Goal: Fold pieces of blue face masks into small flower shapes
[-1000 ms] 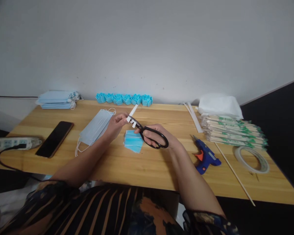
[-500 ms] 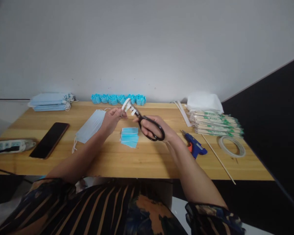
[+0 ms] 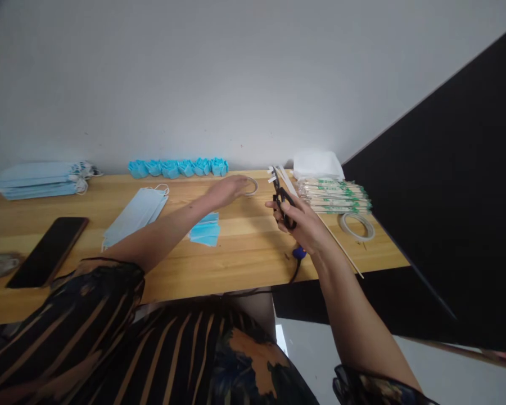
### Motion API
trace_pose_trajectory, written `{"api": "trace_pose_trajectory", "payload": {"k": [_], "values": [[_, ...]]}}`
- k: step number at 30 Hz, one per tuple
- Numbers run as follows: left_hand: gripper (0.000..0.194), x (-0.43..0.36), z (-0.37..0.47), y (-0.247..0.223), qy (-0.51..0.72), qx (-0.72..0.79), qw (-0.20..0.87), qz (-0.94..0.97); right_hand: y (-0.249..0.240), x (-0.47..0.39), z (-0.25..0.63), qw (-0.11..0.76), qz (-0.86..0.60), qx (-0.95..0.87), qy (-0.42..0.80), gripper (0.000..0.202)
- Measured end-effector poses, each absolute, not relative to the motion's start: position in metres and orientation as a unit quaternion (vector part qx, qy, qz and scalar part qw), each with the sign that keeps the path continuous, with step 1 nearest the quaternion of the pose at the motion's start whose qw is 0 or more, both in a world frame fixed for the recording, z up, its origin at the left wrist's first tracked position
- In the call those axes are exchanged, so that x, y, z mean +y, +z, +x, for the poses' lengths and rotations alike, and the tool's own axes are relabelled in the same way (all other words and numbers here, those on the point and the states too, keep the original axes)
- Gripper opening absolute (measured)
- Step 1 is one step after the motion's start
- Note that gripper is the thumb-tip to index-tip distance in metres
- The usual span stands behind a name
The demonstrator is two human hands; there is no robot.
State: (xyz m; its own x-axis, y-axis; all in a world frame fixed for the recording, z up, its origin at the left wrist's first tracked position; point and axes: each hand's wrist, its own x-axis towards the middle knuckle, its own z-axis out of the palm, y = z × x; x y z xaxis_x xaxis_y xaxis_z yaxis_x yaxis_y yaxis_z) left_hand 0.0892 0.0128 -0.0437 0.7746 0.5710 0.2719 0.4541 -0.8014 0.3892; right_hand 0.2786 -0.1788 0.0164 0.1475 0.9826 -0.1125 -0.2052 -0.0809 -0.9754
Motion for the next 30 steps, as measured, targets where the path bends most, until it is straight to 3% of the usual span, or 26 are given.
{"api": "trace_pose_trajectory", "payload": {"k": [5,12,16,19,22,27,30], "values": [[0.050,0.031,0.060,-0.034,0.248,0.332,0.167,0.895,-0.001,-0.187,0.282,0.456,-0.573,-0.407,0.546,0.045],[0.035,0.017,-0.027,-0.017,0.296,0.369,0.228,0.851,-0.023,-0.142,0.268,0.312,-0.623,-0.502,0.512,0.035],[0.029,-0.007,-0.054,-0.024,0.271,0.386,0.281,0.836,-0.028,-0.119,0.274,0.220,-0.743,-0.534,0.339,0.024],[0.026,-0.022,-0.064,-0.032,0.255,0.379,0.299,0.838,-0.026,-0.119,0.279,0.115,-0.787,-0.596,0.109,0.025],[0.026,-0.032,-0.069,-0.037,0.243,0.370,0.298,0.846,-0.024,-0.127,0.264,0.136,-0.731,-0.669,-0.008,0.037],[0.031,-0.045,-0.070,-0.041,0.225,0.343,0.296,0.863,-0.023,-0.131,0.209,0.188,-0.528,-0.820,0.114,0.043],[0.040,-0.051,-0.067,-0.044,0.210,0.321,0.281,0.880,-0.027,-0.125,0.188,0.192,-0.479,-0.844,0.145,0.041]]}}
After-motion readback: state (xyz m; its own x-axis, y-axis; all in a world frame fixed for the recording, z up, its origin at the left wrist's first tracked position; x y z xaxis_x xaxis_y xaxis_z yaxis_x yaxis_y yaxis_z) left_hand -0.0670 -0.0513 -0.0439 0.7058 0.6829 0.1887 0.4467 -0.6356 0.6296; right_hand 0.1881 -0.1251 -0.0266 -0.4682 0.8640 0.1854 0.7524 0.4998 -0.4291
